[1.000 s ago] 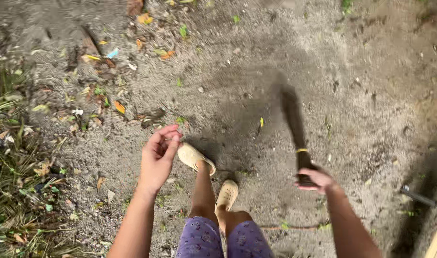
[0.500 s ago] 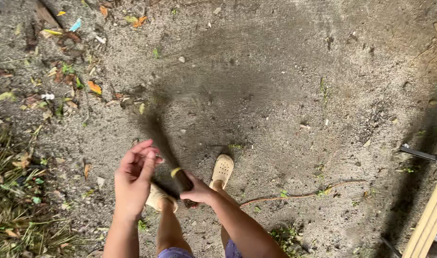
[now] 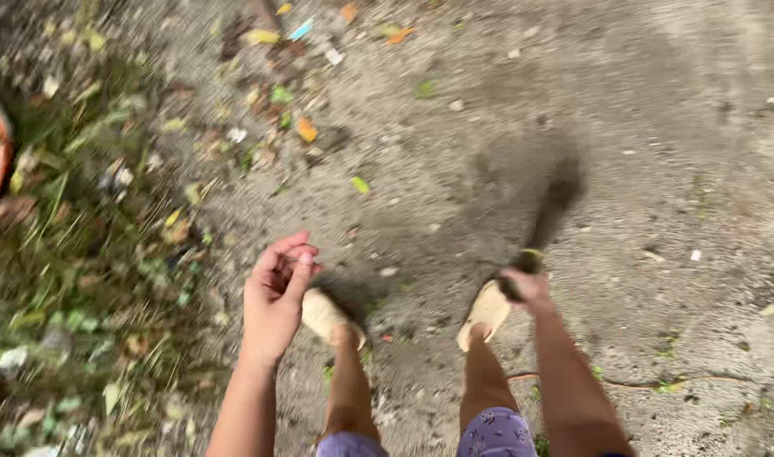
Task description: The person sweeps dirt and plant debris on a ground surface using a broom made of bundled sticks.
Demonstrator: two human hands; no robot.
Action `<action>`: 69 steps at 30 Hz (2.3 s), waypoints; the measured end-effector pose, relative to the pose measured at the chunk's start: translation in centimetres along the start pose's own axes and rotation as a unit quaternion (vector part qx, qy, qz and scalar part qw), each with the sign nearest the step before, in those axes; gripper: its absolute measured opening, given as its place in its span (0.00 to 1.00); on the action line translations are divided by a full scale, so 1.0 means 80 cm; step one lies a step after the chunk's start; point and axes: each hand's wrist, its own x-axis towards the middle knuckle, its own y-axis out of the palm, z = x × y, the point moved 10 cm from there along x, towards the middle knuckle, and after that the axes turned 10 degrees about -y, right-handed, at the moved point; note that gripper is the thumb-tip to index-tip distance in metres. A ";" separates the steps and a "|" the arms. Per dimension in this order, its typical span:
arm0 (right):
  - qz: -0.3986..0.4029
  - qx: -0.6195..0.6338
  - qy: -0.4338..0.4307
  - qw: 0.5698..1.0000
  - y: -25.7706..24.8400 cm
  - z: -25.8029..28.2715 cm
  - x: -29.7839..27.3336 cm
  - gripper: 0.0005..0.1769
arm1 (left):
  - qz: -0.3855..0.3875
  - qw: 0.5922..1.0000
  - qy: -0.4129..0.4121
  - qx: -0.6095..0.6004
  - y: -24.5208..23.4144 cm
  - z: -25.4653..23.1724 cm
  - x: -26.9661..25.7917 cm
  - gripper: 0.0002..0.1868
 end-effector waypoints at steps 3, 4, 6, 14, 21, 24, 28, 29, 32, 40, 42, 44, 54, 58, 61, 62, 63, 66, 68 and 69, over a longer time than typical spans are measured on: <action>0.257 -0.135 -0.046 0.956 0.279 -0.012 -0.093 0.33 | 0.006 1.000 -0.017 0.025 -0.068 -0.007 -0.010 0.16; 0.308 -0.169 -0.059 0.934 0.356 -0.025 -0.141 0.38 | 0.001 1.000 -0.017 0.027 -0.091 -0.013 -0.009 0.16; 0.386 -0.223 -0.100 0.890 0.476 -0.046 -0.249 0.49 | -0.010 1.000 -0.014 0.013 -0.136 -0.025 -0.009 0.16; 0.418 -0.228 -0.239 0.847 0.422 0.040 -0.321 0.69 | -0.028 0.999 -0.016 0.011 -0.234 -0.061 0.020 0.18; 0.109 -0.027 -0.146 0.983 0.272 0.157 -0.109 0.41 | -0.020 1.000 -0.014 -0.001 -0.222 -0.071 0.058 0.17; 0.266 -0.104 -0.122 0.951 0.431 0.151 -0.135 0.19 | -0.016 1.000 -0.012 -0.012 -0.211 -0.071 0.071 0.17; 0.448 -0.236 -0.073 0.859 0.594 0.094 -0.277 0.49 | -0.033 0.999 -0.021 -0.011 -0.202 -0.080 0.102 0.17; 0.475 -0.216 -0.116 0.845 0.595 0.109 -0.301 0.58 | -0.047 0.998 -0.019 -0.024 -0.200 -0.087 0.113 0.18; 0.499 -0.102 -0.167 0.844 0.536 0.169 -0.289 0.65 | -0.063 0.997 -0.013 -0.033 -0.184 -0.110 0.146 0.18; 0.175 -0.135 -0.179 0.959 0.113 0.462 -0.013 0.55 | -0.067 0.996 0.038 -0.055 -0.083 -0.190 0.244 0.17; 0.122 -0.096 -0.175 0.972 0.106 0.518 0.045 0.55 | -0.072 0.995 0.034 -0.059 -0.060 -0.204 0.263 0.16; 0.012 -0.054 -0.051 0.997 0.116 0.521 0.098 0.36 | -0.078 0.996 0.011 -0.047 -0.041 -0.208 0.278 0.17; 0.493 -0.252 -0.107 0.826 0.536 0.396 -0.177 0.48 | -0.110 0.991 -0.034 -0.063 -0.023 -0.193 0.303 0.18; 0.442 -0.311 -0.153 0.827 0.428 0.457 -0.128 0.67 | -0.126 0.991 -0.008 -0.051 -0.060 -0.222 0.303 0.18; 0.324 -0.367 -0.259 0.833 0.305 0.535 -0.058 0.62 | -0.149 0.988 0.012 -0.036 -0.094 -0.242 0.308 0.17; 0.308 -0.344 -0.225 0.858 0.264 0.546 -0.039 0.54 | -0.147 0.988 0.016 -0.040 -0.103 -0.246 0.312 0.17; 0.257 -0.321 -0.189 0.892 0.230 0.560 -0.015 0.51 | -0.146 0.988 0.020 -0.045 -0.112 -0.250 0.314 0.16; 0.148 -0.196 -0.145 0.959 0.220 0.547 0.025 0.40 | -0.133 0.990 0.014 -0.050 -0.132 -0.254 0.325 0.16; 0.099 -0.142 -0.076 0.982 0.253 0.509 0.029 0.29 | -0.126 0.991 0.010 -0.044 -0.144 -0.255 0.330 0.16; 0.101 -0.183 -0.014 0.978 0.306 0.466 0.014 0.26 | -0.125 0.991 0.003 -0.041 -0.150 -0.253 0.331 0.16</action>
